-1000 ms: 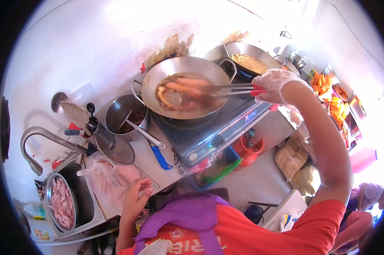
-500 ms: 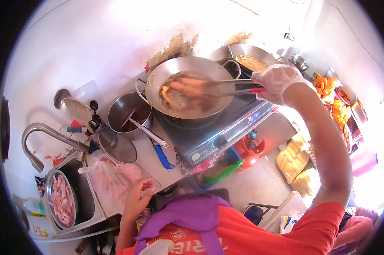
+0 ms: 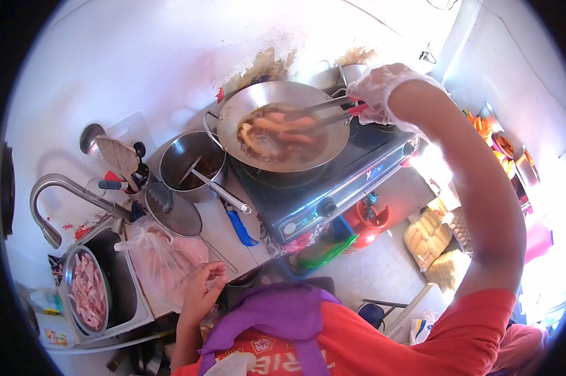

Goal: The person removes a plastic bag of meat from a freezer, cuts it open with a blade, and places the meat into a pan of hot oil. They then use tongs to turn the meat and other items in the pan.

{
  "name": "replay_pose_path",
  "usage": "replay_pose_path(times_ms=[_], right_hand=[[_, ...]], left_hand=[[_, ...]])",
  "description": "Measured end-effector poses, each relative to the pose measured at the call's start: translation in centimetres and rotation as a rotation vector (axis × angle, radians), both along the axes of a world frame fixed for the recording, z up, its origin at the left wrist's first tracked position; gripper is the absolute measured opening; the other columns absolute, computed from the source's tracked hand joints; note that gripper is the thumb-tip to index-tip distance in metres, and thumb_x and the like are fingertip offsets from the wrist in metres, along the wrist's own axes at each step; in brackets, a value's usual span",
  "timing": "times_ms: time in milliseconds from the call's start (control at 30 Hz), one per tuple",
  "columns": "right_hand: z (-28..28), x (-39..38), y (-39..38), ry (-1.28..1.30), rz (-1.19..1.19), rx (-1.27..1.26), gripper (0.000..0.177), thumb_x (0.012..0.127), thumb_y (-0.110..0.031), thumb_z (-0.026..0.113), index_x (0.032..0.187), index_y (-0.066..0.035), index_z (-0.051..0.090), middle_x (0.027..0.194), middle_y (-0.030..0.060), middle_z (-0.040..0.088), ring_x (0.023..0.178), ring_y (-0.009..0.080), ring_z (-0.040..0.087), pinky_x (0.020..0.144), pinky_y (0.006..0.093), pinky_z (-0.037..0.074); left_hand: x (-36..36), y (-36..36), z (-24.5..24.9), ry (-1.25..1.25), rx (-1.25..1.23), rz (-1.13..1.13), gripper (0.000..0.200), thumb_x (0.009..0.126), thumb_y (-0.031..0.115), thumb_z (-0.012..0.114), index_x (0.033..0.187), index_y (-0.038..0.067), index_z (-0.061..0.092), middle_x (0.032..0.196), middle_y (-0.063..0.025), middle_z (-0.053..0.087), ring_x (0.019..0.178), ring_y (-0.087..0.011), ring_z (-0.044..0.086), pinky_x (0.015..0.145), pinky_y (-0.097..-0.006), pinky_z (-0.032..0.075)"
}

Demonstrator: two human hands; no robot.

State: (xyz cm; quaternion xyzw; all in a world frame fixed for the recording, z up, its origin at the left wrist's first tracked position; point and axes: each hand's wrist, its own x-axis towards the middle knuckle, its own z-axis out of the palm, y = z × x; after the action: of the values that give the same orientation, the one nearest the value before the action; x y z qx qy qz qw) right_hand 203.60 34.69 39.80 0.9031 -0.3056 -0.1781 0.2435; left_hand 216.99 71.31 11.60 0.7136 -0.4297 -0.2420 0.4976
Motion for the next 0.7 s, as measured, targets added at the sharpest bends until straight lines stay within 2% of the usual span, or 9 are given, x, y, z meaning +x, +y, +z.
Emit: replay_pose_path(times_ms=[167,200,400,500,533,633,700], right_hand=[[0.6,2.7,0.5,0.105,-0.048,-0.066,0.043,0.086,-0.031,0.070,0.125,-0.018,0.060,0.097,0.0108,0.069,0.093,0.0303,0.067,0.081,0.0414,0.053],[0.6,2.0,-0.3,0.058,0.056,-0.049,0.042,0.085,-0.029,0.071,0.123,-0.017,0.062,0.098,0.0107,0.069,0.096,0.0300,0.066,0.083,0.0415,0.052],[1.2,2.1,0.1,0.020,0.035,0.063,0.039,0.082,-0.028,0.074,0.117,-0.015,0.064,0.101,0.0104,0.069,0.100,0.0307,0.065,0.087,0.0429,0.051],[1.9,2.4,1.4,0.082,-0.003,0.033,0.041,0.081,-0.028,0.075,0.119,-0.016,0.064,0.099,0.0098,0.070,0.098,0.0310,0.065,0.086,0.0421,0.051],[2.1,1.6,1.1,0.073,0.081,0.021,0.042,0.081,-0.028,0.076,0.120,-0.016,0.064,0.097,0.0092,0.070,0.094,0.0310,0.067,0.085,0.0418,0.052],[2.6,1.0,1.4,0.081,0.098,-0.052,0.042,0.081,-0.028,0.075,0.120,-0.018,0.063,0.095,0.0092,0.070,0.091,0.0304,0.067,0.082,0.0417,0.052],[2.4,1.5,1.9,0.092,-0.009,-0.084,0.042,0.082,-0.028,0.075,0.120,-0.019,0.063,0.094,0.0096,0.070,0.090,0.0300,0.067,0.081,0.0417,0.053]], left_hand=[[0.1,0.3,-0.3,-0.014,-0.005,0.009,0.031,0.089,0.013,0.065,0.117,0.000,0.058,0.103,-0.0150,0.063,0.096,-0.0255,0.062,0.086,-0.0345,0.048],[0.1,0.4,-0.4,-0.018,-0.006,0.011,0.031,0.089,0.013,0.065,0.117,0.000,0.058,0.103,-0.0151,0.063,0.096,-0.0256,0.062,0.086,-0.0346,0.048],[0.2,1.1,-0.9,0.022,-0.019,0.037,0.031,0.089,0.013,0.065,0.117,0.000,0.058,0.103,-0.0156,0.063,0.096,-0.0265,0.063,0.085,-0.0348,0.049],[0.4,1.3,-1.1,0.029,-0.019,0.045,0.031,0.089,0.013,0.065,0.117,0.000,0.058,0.103,-0.0159,0.063,0.096,-0.0268,0.063,0.085,-0.0348,0.049],[0.4,1.4,-1.2,0.029,-0.017,0.045,0.031,0.089,0.013,0.065,0.117,0.000,0.058,0.103,-0.0159,0.063,0.096,-0.0269,0.063,0.085,-0.0347,0.049],[0.6,1.4,-1.1,0.025,-0.014,0.045,0.031,0.089,0.012,0.065,0.116,0.000,0.058,0.103,-0.0159,0.063,0.096,-0.0268,0.063,0.085,-0.0346,0.049],[0.7,1.3,-1.1,0.017,-0.015,0.043,0.031,0.088,0.012,0.065,0.116,0.000,0.058,0.103,-0.0158,0.064,0.096,-0.0267,0.063,0.085,-0.0345,0.048]])
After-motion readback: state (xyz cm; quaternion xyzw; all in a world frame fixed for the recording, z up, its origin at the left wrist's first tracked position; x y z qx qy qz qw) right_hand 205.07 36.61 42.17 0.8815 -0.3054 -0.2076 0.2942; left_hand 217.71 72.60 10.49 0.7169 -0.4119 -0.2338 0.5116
